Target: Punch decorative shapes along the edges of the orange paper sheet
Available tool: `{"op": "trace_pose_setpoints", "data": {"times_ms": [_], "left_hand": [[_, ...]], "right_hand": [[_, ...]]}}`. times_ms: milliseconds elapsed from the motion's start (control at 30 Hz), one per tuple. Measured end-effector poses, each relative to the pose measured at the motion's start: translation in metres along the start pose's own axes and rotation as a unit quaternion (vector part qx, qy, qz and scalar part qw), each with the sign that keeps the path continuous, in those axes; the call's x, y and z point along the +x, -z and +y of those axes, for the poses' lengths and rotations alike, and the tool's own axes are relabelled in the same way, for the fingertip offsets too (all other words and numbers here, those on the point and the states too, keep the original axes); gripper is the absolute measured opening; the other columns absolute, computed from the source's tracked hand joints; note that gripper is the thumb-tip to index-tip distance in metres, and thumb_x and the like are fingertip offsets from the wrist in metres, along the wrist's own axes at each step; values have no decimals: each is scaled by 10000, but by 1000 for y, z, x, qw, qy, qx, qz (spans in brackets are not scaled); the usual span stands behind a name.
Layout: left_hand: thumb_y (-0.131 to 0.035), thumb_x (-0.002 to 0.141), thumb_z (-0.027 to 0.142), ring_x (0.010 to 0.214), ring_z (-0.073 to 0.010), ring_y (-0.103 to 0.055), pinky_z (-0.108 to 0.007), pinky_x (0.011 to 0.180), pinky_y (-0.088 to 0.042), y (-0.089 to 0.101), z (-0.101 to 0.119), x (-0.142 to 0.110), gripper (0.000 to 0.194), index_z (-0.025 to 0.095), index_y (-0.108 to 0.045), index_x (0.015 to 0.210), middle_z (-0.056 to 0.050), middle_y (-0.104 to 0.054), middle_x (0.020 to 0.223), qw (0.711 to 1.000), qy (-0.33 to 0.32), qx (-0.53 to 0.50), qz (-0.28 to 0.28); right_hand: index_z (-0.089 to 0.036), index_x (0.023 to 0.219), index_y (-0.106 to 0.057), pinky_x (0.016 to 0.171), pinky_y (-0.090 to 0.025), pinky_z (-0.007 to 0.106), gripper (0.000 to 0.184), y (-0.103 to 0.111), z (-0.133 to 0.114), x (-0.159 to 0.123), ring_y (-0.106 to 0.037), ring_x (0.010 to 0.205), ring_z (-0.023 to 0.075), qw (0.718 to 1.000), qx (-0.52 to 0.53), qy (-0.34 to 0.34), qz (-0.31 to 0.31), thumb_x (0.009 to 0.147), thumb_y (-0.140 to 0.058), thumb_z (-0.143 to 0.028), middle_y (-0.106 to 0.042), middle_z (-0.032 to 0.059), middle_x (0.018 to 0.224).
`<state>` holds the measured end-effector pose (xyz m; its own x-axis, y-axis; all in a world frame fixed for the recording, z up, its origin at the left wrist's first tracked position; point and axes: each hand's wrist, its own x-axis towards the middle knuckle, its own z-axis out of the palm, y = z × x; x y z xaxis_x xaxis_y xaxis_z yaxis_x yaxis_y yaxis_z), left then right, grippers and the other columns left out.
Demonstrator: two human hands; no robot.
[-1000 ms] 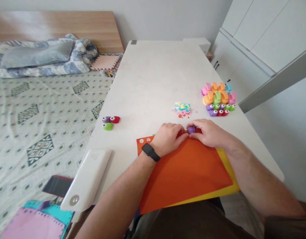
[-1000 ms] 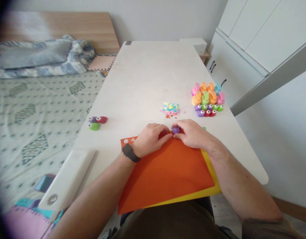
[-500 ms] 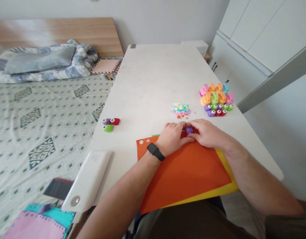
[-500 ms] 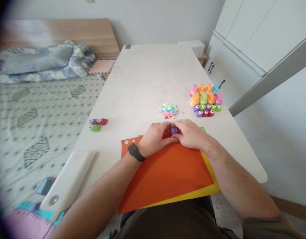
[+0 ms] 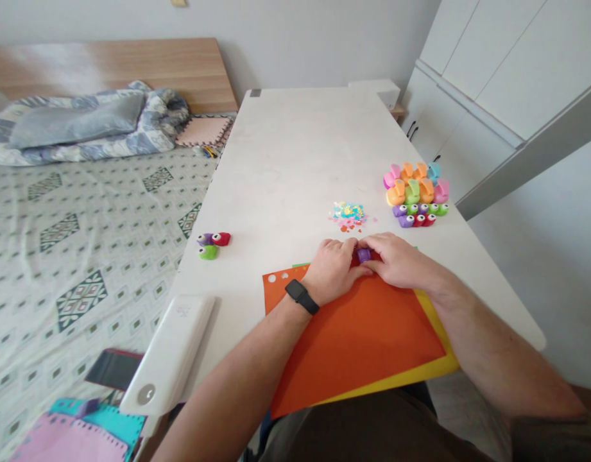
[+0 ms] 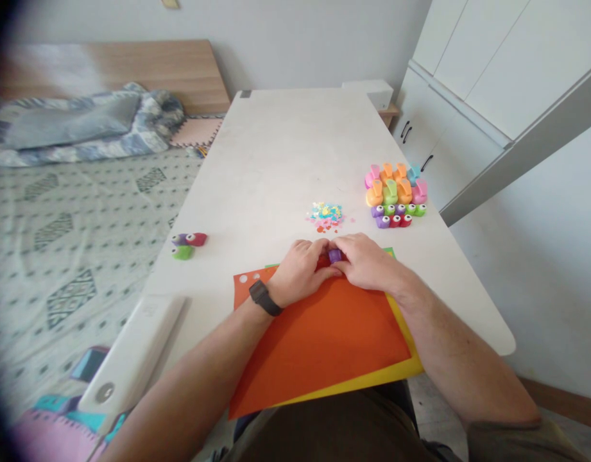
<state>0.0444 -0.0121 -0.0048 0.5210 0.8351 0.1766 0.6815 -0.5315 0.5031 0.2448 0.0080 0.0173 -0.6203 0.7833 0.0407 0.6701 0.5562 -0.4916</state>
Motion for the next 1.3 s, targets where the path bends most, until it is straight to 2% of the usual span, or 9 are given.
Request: {"op": "trace_pose_setpoints", "data": {"times_ms": [567, 867, 1300], "left_hand": [[-637, 962, 471, 939, -286, -673, -442, 939, -494, 0, 1, 3, 325, 191, -530, 1090, -102, -716, 976, 1000, -8, 8, -11], [-606, 976, 490, 937, -280, -663, -441, 944, -491, -1, -1, 2, 331, 182, -539, 1079, -107, -708, 970, 1000, -21, 7, -1], [-643, 953, 523, 937, -277, -662, -440, 951, -494, -1, -3, 2, 384, 181, -552, 1102, -101, -700, 980, 1000, -27, -5, 7]], "right_hand": [[-194, 1051, -655, 921, -463, 384, 183, -2, 0, 0, -663, 998, 277, 1000, -8, 3, 9, 875, -704, -184, -741, 96, 1043], [-189, 1011, -659, 898, -467, 386, 151, -2, 2, 0, -659, 956, 277, 1000, -6, 5, 12, 873, -715, -213, -737, 96, 999], [-196, 1005, -644, 897, -464, 360, 151, 0, 1, 0, -655, 957, 258, 1000, 0, 7, 16, 876, -721, -198, -732, 81, 1019]]}}
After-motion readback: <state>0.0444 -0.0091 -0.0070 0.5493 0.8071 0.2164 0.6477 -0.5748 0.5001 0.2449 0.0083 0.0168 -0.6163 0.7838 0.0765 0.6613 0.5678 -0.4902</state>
